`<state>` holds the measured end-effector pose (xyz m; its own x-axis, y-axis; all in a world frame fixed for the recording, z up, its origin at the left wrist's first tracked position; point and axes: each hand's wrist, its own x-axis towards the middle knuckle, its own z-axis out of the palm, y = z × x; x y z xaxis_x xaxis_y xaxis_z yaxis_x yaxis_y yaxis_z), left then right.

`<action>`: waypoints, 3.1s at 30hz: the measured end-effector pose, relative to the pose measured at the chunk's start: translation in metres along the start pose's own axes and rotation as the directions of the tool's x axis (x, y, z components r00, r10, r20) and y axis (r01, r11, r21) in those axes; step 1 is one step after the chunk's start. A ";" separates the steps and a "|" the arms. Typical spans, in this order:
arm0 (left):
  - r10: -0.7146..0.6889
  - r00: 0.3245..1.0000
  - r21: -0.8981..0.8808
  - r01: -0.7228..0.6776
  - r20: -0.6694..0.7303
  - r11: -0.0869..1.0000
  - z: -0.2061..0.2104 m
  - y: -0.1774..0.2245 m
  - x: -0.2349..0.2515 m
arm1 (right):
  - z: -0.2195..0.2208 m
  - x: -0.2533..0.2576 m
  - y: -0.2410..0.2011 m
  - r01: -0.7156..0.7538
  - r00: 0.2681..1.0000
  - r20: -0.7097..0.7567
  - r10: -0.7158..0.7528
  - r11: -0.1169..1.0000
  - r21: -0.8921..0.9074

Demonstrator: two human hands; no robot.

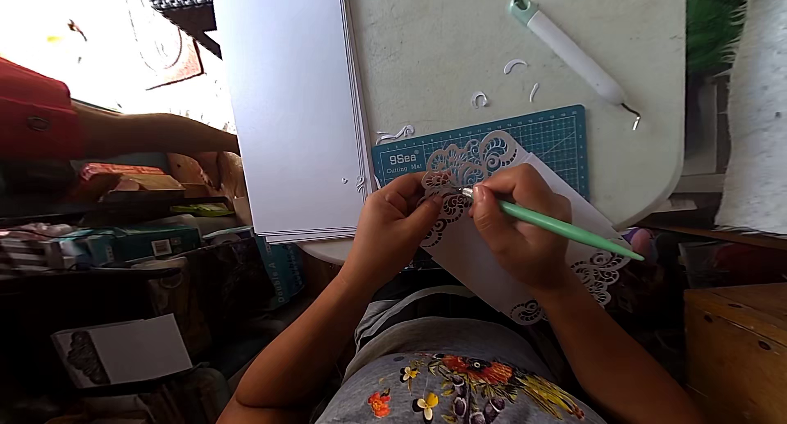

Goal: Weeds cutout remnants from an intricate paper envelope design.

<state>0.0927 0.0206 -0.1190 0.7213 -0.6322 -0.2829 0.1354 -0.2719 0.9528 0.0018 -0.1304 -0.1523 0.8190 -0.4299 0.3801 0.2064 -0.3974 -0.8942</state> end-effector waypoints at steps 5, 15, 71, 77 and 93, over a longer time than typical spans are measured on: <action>0.008 1.000 0.006 -0.008 0.006 1.000 0.000 0.000 0.000 | 0.001 0.000 0.000 0.004 1.000 -0.001 -0.004 1.000 -0.016; 0.033 0.999 -0.046 -0.033 -0.016 0.998 0.003 -0.001 0.000 | -0.002 -0.001 0.000 -0.032 0.998 -0.046 0.041 0.983 0.180; 0.362 0.932 0.661 -0.272 0.000 0.700 -0.002 -0.005 0.025 | -0.019 0.022 0.012 0.144 0.942 0.319 -0.108 0.985 -0.092; 0.371 0.929 0.663 -0.274 -0.007 0.697 -0.002 -0.006 0.024 | -0.019 0.021 0.013 0.143 0.942 0.318 -0.104 0.984 -0.101; 0.387 0.922 0.677 -0.275 -0.016 0.683 0.000 -0.008 0.024 | -0.017 0.019 0.013 0.215 0.936 0.314 -0.161 0.966 -0.147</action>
<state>0.1086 0.0077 -0.1328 0.7282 -0.6765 0.1101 -0.5659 -0.5028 0.6534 0.0111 -0.1574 -0.1526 0.9012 -0.0842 0.4252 0.2969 -0.5949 -0.7470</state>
